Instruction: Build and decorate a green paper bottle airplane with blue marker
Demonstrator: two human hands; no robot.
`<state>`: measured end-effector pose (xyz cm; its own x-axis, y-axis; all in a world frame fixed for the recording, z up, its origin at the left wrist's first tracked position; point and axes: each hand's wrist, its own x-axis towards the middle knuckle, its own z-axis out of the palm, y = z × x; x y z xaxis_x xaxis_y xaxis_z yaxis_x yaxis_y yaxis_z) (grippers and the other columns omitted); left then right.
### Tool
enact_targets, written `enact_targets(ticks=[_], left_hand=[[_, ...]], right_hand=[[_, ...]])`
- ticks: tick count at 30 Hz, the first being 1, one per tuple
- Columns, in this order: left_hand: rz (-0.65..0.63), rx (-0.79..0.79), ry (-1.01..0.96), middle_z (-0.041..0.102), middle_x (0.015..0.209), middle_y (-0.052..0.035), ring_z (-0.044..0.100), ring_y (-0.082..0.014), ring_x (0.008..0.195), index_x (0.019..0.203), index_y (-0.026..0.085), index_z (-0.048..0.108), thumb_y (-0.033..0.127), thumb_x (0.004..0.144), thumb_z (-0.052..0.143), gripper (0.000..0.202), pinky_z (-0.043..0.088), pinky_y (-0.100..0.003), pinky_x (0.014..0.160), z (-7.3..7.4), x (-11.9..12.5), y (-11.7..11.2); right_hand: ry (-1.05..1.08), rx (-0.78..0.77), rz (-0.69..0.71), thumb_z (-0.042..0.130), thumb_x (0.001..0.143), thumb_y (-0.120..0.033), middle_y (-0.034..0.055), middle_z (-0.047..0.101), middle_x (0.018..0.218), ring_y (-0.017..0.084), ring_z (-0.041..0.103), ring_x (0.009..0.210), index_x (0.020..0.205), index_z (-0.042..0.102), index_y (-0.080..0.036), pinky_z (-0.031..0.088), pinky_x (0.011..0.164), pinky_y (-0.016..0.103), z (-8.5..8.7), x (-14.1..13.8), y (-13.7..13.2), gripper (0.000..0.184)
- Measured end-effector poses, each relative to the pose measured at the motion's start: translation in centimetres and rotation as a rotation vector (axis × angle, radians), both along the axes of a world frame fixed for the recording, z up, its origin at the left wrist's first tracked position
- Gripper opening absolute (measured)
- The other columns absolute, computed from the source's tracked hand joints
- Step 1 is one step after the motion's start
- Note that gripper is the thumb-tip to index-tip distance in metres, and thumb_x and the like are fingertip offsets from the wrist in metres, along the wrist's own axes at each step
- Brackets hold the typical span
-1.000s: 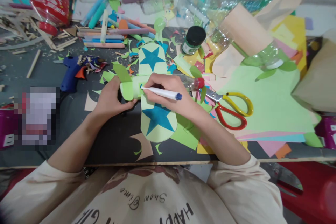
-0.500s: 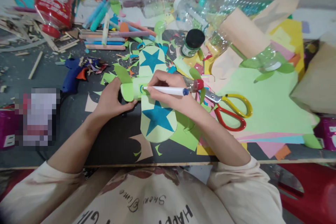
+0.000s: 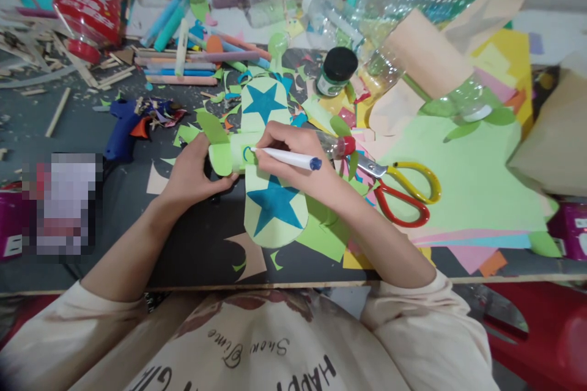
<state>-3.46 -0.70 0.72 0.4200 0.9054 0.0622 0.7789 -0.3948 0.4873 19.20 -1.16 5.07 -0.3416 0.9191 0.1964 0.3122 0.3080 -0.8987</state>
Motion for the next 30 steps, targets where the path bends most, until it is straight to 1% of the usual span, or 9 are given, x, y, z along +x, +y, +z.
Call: enact_targets(ticks=[4,9,15,19,22,26,30], left_hand=[[-0.003,-0.007,-0.007,0.063,0.122,-0.0126,0.062,-0.0325,0.113,0.127,0.018,0.051,0.04,0.079,0.064,0.055,0.05,-0.041,0.093,0.0,0.0,0.0],[0.01,-0.024,-0.007,0.064,0.12,-0.0121,0.062,-0.0324,0.11,0.125,0.019,0.051,0.04,0.078,0.064,0.053,0.051,-0.041,0.091,0.0,0.1,0.0],[0.024,-0.027,0.033,0.063,0.114,-0.0116,0.062,-0.0324,0.107,0.119,0.018,0.053,0.042,0.076,0.064,0.051,0.05,-0.041,0.089,0.0,0.0,0.0],[0.012,-0.017,0.025,0.063,0.115,-0.012,0.062,-0.0319,0.107,0.12,0.017,0.052,0.042,0.077,0.062,0.05,0.05,-0.04,0.088,0.0,0.1,0.1],[0.006,-0.021,0.022,0.063,0.115,-0.0115,0.062,-0.0314,0.106,0.121,0.018,0.052,0.042,0.079,0.061,0.05,0.05,-0.04,0.088,0.1,0.1,0.1],[0.006,-0.02,0.011,0.063,0.117,-0.0115,0.062,-0.0323,0.109,0.124,0.018,0.052,0.04,0.078,0.063,0.052,0.05,-0.041,0.09,0.1,0.0,0.0],[0.006,-0.024,0.001,0.063,0.119,-0.0121,0.061,-0.0339,0.11,0.125,0.019,0.051,0.039,0.078,0.064,0.053,0.05,-0.043,0.091,0.1,0.0,0.0]], right_hand=[[-0.009,-0.018,0.039,0.062,0.085,-0.033,-0.0021,0.059,0.062,0.011,0.048,0.057,0.067,0.053,-0.021,0.035,0.052,0.025,0.3,0.1,0.1,0.024],[-0.044,-0.054,0.086,0.06,0.085,-0.03,-0.0016,0.058,0.06,0.012,0.049,0.057,0.064,0.05,-0.022,0.035,0.054,0.027,0.6,0.2,0.1,0.025],[-0.067,-0.07,0.115,0.061,0.085,-0.025,-0.0024,0.059,0.061,0.011,0.049,0.056,0.064,0.053,-0.021,0.036,0.054,0.026,0.9,0.3,0.0,0.023],[-0.059,-0.093,0.139,0.062,0.086,-0.026,-0.0023,0.061,0.063,0.01,0.051,0.056,0.067,0.057,-0.02,0.035,0.053,0.025,0.8,0.3,0.0,0.02],[-0.009,-0.093,0.099,0.063,0.087,-0.029,-0.0021,0.062,0.066,0.01,0.051,0.056,0.073,0.06,-0.02,0.034,0.051,0.024,0.5,0.3,0.0,0.018],[0.033,-0.059,0.003,0.063,0.089,-0.033,-0.0018,0.062,0.069,0.009,0.05,0.057,0.076,0.058,-0.02,0.034,0.051,0.024,0.0,0.1,-0.1,0.019],[0.02,-0.018,-0.003,0.063,0.089,-0.035,-0.0021,0.061,0.067,0.009,0.049,0.057,0.075,0.057,-0.019,0.035,0.052,0.024,-0.1,0.0,-0.1,0.022]])
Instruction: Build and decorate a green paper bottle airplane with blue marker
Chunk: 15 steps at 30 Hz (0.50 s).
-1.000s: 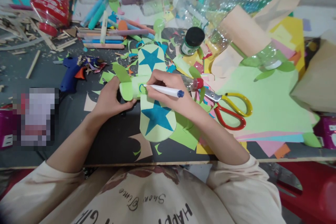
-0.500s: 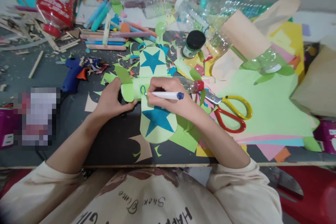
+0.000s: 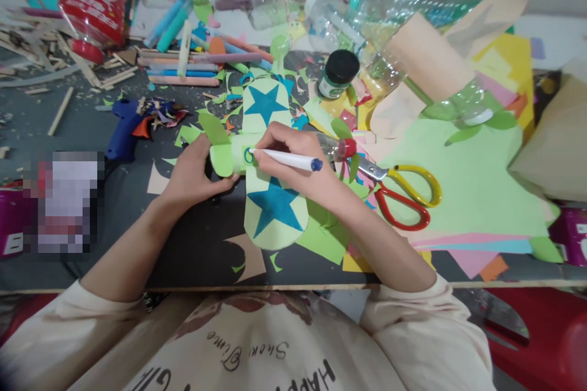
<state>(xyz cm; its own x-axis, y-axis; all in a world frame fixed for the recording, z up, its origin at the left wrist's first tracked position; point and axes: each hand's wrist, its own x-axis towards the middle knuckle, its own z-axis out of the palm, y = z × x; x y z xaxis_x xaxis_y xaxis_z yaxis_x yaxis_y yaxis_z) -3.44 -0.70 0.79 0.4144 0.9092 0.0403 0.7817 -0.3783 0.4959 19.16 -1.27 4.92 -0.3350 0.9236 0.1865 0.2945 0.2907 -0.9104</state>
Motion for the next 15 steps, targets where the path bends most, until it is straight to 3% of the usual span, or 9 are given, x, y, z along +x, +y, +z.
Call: enact_targets(ticks=[9,15], left_hand=[[0.012,-0.019,-0.016,0.063,0.121,-0.0124,0.061,-0.034,0.113,0.125,0.02,0.051,0.04,0.077,0.064,0.054,0.05,-0.044,0.094,0.16,0.04,-0.05],[0.01,-0.024,-0.02,0.063,0.123,-0.0119,0.061,-0.0328,0.113,0.125,0.02,0.052,0.04,0.077,0.064,0.054,0.05,-0.042,0.093,0.08,-0.01,-0.01]], right_hand=[[-0.015,-0.028,0.05,0.062,0.09,-0.04,-0.0014,0.063,0.066,0.01,0.05,0.056,0.074,0.06,-0.019,0.037,0.053,0.024,0.17,0.05,-0.08,0.026],[-0.045,-0.11,0.09,0.065,0.086,-0.03,-0.0024,0.061,0.062,0.01,0.049,0.053,0.069,0.058,-0.02,0.037,0.052,0.025,0.79,0.12,-0.03,0.02]])
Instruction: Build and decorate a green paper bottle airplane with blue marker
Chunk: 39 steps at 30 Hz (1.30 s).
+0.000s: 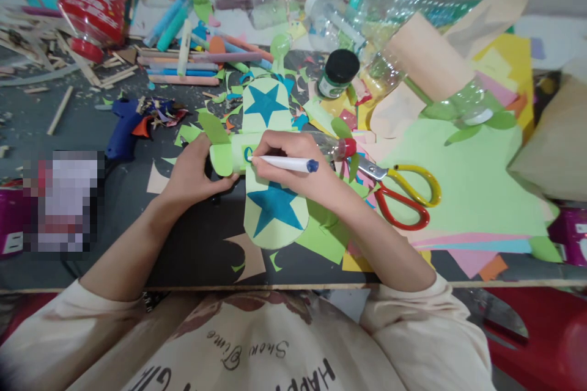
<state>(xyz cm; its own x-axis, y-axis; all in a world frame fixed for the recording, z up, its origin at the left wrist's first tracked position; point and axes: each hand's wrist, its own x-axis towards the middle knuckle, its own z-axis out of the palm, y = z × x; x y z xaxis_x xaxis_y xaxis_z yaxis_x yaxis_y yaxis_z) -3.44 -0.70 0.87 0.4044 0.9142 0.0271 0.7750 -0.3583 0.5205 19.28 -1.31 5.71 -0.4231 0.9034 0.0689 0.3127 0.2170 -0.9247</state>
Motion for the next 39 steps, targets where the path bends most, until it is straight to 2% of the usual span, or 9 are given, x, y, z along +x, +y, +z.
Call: enact_targets(ticks=[4,9,16,25,28,34,39], left_hand=[[-0.003,0.005,0.011,0.063,0.12,-0.0119,0.061,-0.0324,0.111,0.123,0.019,0.052,0.04,0.077,0.062,0.052,0.049,-0.041,0.091,0.03,0.01,0.02],[-0.003,0.001,0.02,0.063,0.119,-0.0127,0.062,-0.0326,0.108,0.124,0.018,0.052,0.04,0.077,0.062,0.053,0.05,-0.042,0.089,0.11,0.09,0.03],[-0.003,0.003,-0.001,0.063,0.12,-0.0118,0.061,-0.033,0.11,0.124,0.02,0.051,0.038,0.076,0.064,0.053,0.049,-0.042,0.09,0.03,0.03,0.03],[-0.007,0.008,-0.003,0.064,0.119,-0.0116,0.061,-0.0327,0.11,0.125,0.02,0.052,0.039,0.077,0.063,0.053,0.05,-0.042,0.092,0.02,0.03,0.07],[-0.01,0.007,0.002,0.063,0.121,-0.0128,0.061,-0.0333,0.111,0.125,0.019,0.052,0.039,0.077,0.062,0.054,0.05,-0.043,0.092,0.04,0.04,0.05],[-0.005,0.005,0.0,0.063,0.123,-0.0119,0.06,-0.033,0.114,0.126,0.019,0.052,0.04,0.077,0.063,0.055,0.05,-0.042,0.094,0.0,-0.04,0.02],[-0.008,0.009,0.0,0.063,0.123,-0.0122,0.061,-0.0325,0.113,0.125,0.019,0.052,0.041,0.077,0.062,0.054,0.05,-0.042,0.093,-0.03,-0.03,0.03]], right_hand=[[0.019,-0.003,0.015,0.066,0.085,-0.032,-0.0022,0.06,0.061,0.011,0.048,0.053,0.067,0.057,-0.021,0.037,0.051,0.026,-0.17,0.14,0.18,0.023],[0.035,0.063,-0.076,0.064,0.088,-0.04,-0.0008,0.061,0.068,0.012,0.051,0.06,0.073,0.057,-0.021,0.038,0.052,0.026,-0.66,0.21,0.22,0.026],[0.004,0.096,-0.087,0.062,0.09,-0.043,-0.0002,0.063,0.069,0.011,0.053,0.06,0.074,0.059,-0.02,0.038,0.053,0.025,-0.81,-0.08,0.09,0.028],[-0.003,0.146,-0.135,0.064,0.088,-0.032,-0.0005,0.063,0.067,0.012,0.053,0.059,0.072,0.059,-0.02,0.038,0.052,0.025,-0.69,-0.06,0.01,0.02],[0.013,0.148,-0.118,0.064,0.087,-0.031,-0.0006,0.062,0.065,0.011,0.052,0.057,0.07,0.058,-0.021,0.037,0.051,0.026,-0.75,-0.08,0.08,0.02],[-0.007,0.114,-0.057,0.063,0.087,-0.041,-0.0004,0.061,0.063,0.011,0.05,0.056,0.068,0.055,-0.021,0.037,0.051,0.026,-0.76,0.21,0.28,0.029],[-0.027,0.062,-0.01,0.062,0.086,-0.038,-0.0007,0.059,0.06,0.013,0.05,0.055,0.064,0.053,-0.023,0.037,0.051,0.028,-0.3,0.25,0.27,0.028]])
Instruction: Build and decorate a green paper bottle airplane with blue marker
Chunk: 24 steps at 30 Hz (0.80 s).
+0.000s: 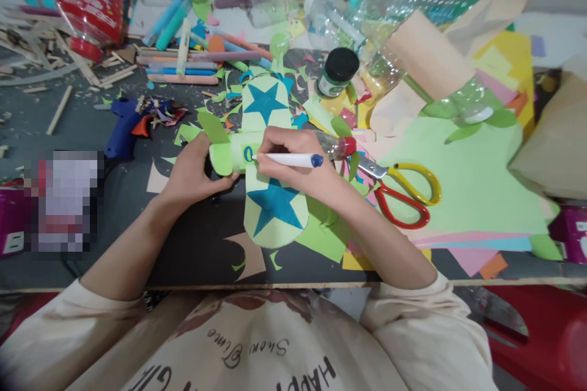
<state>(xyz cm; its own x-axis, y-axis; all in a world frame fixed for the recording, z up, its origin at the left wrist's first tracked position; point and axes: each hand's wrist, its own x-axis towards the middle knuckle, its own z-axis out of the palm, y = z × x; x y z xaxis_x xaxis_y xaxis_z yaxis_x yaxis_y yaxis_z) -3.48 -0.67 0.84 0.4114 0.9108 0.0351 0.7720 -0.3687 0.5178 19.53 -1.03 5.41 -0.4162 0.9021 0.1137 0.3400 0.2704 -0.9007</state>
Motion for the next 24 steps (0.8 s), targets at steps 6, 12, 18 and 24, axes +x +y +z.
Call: enact_targets(ticks=[6,12,18,24], left_hand=[[-0.006,0.004,0.001,0.063,0.124,-0.0138,0.061,-0.0337,0.113,0.125,0.018,0.051,0.04,0.077,0.062,0.054,0.049,-0.043,0.094,-0.07,0.04,0.04],[-0.001,0.008,0.012,0.064,0.118,-0.013,0.062,-0.0334,0.109,0.123,0.018,0.052,0.039,0.078,0.062,0.051,0.05,-0.042,0.09,0.01,0.06,-0.01],[-0.012,0.018,-0.002,0.063,0.118,-0.0122,0.062,-0.0318,0.109,0.124,0.018,0.051,0.04,0.078,0.062,0.052,0.05,-0.04,0.09,-0.03,0.0,0.03],[-0.012,0.03,-0.001,0.063,0.117,-0.0112,0.061,-0.0315,0.109,0.124,0.019,0.052,0.042,0.079,0.061,0.052,0.049,-0.04,0.09,-0.24,-0.07,0.09]], right_hand=[[0.001,-0.029,0.028,0.062,0.085,-0.032,-0.0019,0.056,0.058,0.012,0.047,0.054,0.062,0.052,-0.023,0.036,0.052,0.028,0.4,-0.12,-0.1,0.027],[0.034,-0.015,-0.022,0.064,0.087,-0.037,-0.0017,0.061,0.063,0.011,0.051,0.055,0.069,0.057,-0.021,0.037,0.051,0.026,0.02,-0.12,-0.19,0.025],[0.02,0.004,-0.068,0.062,0.09,-0.043,0.0004,0.064,0.069,0.014,0.054,0.06,0.073,0.058,-0.023,0.042,0.052,0.027,-0.42,-0.25,-0.31,0.026],[0.031,0.019,-0.028,0.064,0.086,-0.03,-0.0015,0.062,0.063,0.012,0.052,0.056,0.069,0.057,-0.021,0.039,0.051,0.026,-0.11,-0.34,-0.2,0.021]])
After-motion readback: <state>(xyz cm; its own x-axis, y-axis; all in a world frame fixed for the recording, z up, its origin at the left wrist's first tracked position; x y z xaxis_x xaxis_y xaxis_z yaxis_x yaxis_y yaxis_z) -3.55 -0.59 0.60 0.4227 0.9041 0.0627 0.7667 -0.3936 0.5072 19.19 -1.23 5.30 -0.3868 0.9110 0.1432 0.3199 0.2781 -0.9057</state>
